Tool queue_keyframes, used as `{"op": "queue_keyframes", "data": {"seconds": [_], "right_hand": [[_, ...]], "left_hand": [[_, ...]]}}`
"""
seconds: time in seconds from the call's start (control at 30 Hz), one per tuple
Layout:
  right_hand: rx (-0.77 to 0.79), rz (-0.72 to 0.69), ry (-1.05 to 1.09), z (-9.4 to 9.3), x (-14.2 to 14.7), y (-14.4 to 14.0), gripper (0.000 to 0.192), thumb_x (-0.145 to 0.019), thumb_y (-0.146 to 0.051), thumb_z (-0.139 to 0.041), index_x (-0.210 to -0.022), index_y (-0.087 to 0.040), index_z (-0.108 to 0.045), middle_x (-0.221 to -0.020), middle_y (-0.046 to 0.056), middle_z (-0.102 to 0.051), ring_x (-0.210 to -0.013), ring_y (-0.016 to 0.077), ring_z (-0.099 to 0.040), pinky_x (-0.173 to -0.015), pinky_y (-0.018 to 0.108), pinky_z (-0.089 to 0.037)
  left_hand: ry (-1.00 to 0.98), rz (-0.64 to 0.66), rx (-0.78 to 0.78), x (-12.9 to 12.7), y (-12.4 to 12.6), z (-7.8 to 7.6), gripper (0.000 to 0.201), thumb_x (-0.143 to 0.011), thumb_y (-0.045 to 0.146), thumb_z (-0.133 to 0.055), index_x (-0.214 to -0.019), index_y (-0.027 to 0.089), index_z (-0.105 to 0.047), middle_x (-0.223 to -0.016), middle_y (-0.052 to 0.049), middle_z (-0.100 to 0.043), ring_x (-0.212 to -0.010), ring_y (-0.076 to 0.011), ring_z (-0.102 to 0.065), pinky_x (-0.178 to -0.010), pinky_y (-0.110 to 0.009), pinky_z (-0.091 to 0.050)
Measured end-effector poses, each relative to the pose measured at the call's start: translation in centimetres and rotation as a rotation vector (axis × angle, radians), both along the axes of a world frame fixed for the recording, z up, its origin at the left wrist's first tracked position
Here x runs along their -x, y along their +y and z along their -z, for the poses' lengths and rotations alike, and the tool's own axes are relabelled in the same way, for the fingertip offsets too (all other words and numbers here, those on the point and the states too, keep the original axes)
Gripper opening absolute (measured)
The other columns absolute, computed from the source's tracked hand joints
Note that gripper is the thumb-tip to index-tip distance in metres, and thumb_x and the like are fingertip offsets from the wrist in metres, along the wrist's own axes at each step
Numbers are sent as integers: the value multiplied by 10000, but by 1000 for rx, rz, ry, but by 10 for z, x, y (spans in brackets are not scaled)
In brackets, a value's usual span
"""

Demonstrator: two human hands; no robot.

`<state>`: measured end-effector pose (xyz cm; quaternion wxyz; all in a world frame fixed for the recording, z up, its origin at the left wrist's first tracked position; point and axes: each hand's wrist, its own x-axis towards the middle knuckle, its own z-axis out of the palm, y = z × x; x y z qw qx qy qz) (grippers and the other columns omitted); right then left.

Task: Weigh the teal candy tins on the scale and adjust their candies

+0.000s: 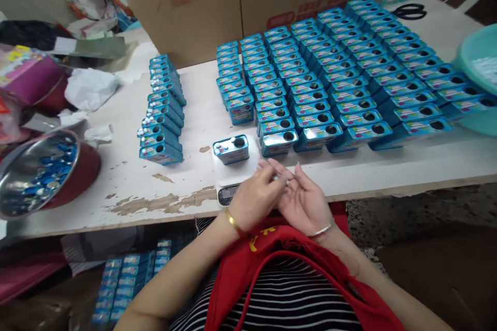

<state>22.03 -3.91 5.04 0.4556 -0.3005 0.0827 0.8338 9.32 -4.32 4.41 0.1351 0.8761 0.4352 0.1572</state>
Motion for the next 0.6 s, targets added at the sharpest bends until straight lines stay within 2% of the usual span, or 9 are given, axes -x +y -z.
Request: {"op": "queue_keyframes", "data": {"seconds": [0.07, 0.17, 0.27, 0.37, 0.47, 0.6], "right_hand": [[15, -5, -42, 9, -11, -11, 475, -1007, -347, -197, -1202, -164, -589, -1118, 84, -680, -1011, 131, -654, -840, 260, -558], [7, 6, -79, 24, -22, -25, 446, -1000, -310, -222, -1229, -173, -579, -1160, 92, -661, -1082, 146, -625, -939, 319, -518], [19, 37, -99, 36, -24, -29, 412, -992, -272, -256, -1187, -153, -598, -1088, 96, -686, -1047, 145, -641, -946, 326, -515], [21, 95, -92, 40, -20, -24, 383, -991, -240, -272, -1098, -147, -628, -944, 62, -714, -919, 110, -676, -889, 268, -543], [1, 106, -74, 35, -16, -14, 402, -996, -265, -253, -1067, -135, -627, -925, 69, -710, -864, 106, -683, -831, 249, -565], [-38, 130, -97, 30, -20, -1, 415, -988, -300, -264, -1057, -99, -621, -1095, 143, -668, -1052, 162, -639, -907, 310, -539]], "left_hand": [[29, -11, 12, -14, -9, 15, 256, -952, 231, -325, -1023, 159, -561, -974, -92, -548, -848, -173, -551, -684, -289, -506], [57, 9, 30, -28, -15, 27, 271, -957, 218, -302, -1038, 149, -552, -963, -97, -551, -812, -171, -558, -635, -278, -495], [56, 11, 74, -33, -14, 33, 256, -956, 205, -311, -1028, 138, -547, -976, -98, -554, -810, -163, -562, -632, -268, -495], [-65, -20, 121, -29, -6, 35, 202, -943, 190, -360, -991, 136, -548, -1006, -89, -557, -864, -150, -561, -709, -267, -506], [-302, -44, 103, -14, 7, 26, 149, -928, 195, -424, -979, 137, -552, -950, -65, -563, -867, -126, -552, -769, -257, -497], [-464, -160, -7, 21, 25, -7, 106, -906, 230, -504, -921, 150, -573, -851, -29, -565, -754, -100, -532, -695, -232, -472]]}}
